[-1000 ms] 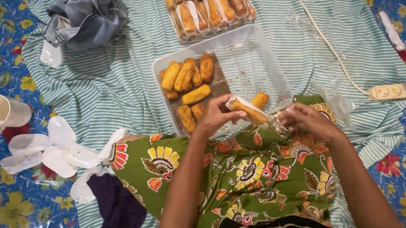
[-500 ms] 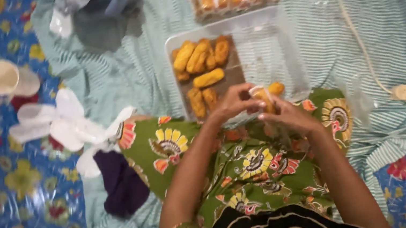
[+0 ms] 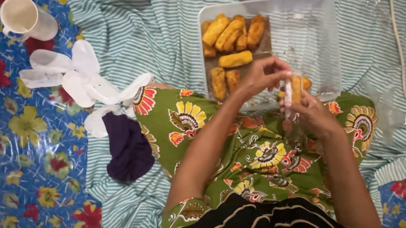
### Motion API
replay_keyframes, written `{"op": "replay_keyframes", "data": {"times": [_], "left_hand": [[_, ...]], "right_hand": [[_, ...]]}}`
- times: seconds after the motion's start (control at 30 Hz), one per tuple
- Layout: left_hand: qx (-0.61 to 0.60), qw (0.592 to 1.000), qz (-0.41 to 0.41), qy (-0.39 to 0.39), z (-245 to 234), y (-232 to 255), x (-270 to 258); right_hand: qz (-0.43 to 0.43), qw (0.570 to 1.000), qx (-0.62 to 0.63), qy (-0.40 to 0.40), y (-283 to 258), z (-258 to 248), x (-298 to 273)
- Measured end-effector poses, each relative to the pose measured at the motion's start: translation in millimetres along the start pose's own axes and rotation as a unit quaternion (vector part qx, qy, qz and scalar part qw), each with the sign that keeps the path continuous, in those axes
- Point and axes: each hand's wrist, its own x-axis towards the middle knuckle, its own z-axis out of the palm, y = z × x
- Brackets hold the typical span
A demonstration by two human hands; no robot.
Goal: Wrapping fried food items in plastic sheets and organizing them in a tray.
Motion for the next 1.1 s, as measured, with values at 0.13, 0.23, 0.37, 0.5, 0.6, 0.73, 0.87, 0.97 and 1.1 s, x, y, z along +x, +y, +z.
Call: {"op": "replay_keyframes", "data": {"times": [0.13, 0.23, 0.37, 0.5, 0.6, 0.73, 0.87, 0.97, 1.1], "left_hand": [[0.111, 0.989, 0.020, 0.092, -10.1, 1.4, 6.5], [0.258, 0.956, 0.022, 0.139, -12.6, 3.4, 3.1], [0.419, 0.891, 0.084, 0.154, -21.0, -16.6, 2.0], [0.452, 0.874, 0.126, 0.127, -15.9, 5.7, -10.1], [0.522, 0.845, 0.056, 0.102, -24.4, -7.4, -4.7], [0.560, 0.823, 0.041, 0.090, -28.3, -5.6, -8.8], [0.578, 0.807, 0.077, 0.096, -33.7, -19.1, -9.6], [0.575, 0.814, 0.024, 0.082, -33.8, -17.0, -6.7], [0.583, 0.804, 0.063, 0.095, -22.0, 3.1, -16.6]], "right_hand": [[-0.004, 0.997, 0.070, 0.023, 20.2, -17.4, 11.5], [-0.019, 0.995, 0.098, 0.026, 32.5, -29.6, 14.6], [-0.054, 0.988, 0.142, 0.038, 49.7, -48.3, 13.7], [-0.066, 0.975, 0.205, 0.050, 59.9, -69.5, 11.2], [-0.093, 0.959, 0.266, 0.017, 90.9, -103.7, 26.7], [-0.117, 0.939, 0.323, -0.027, 88.8, -105.5, 19.5], [-0.154, 0.916, 0.364, -0.069, 83.1, -99.0, 14.9], [-0.153, 0.910, 0.376, -0.084, 106.6, -119.7, 35.5], [-0.163, 0.897, 0.399, -0.097, 103.0, -112.1, 33.2]]}}
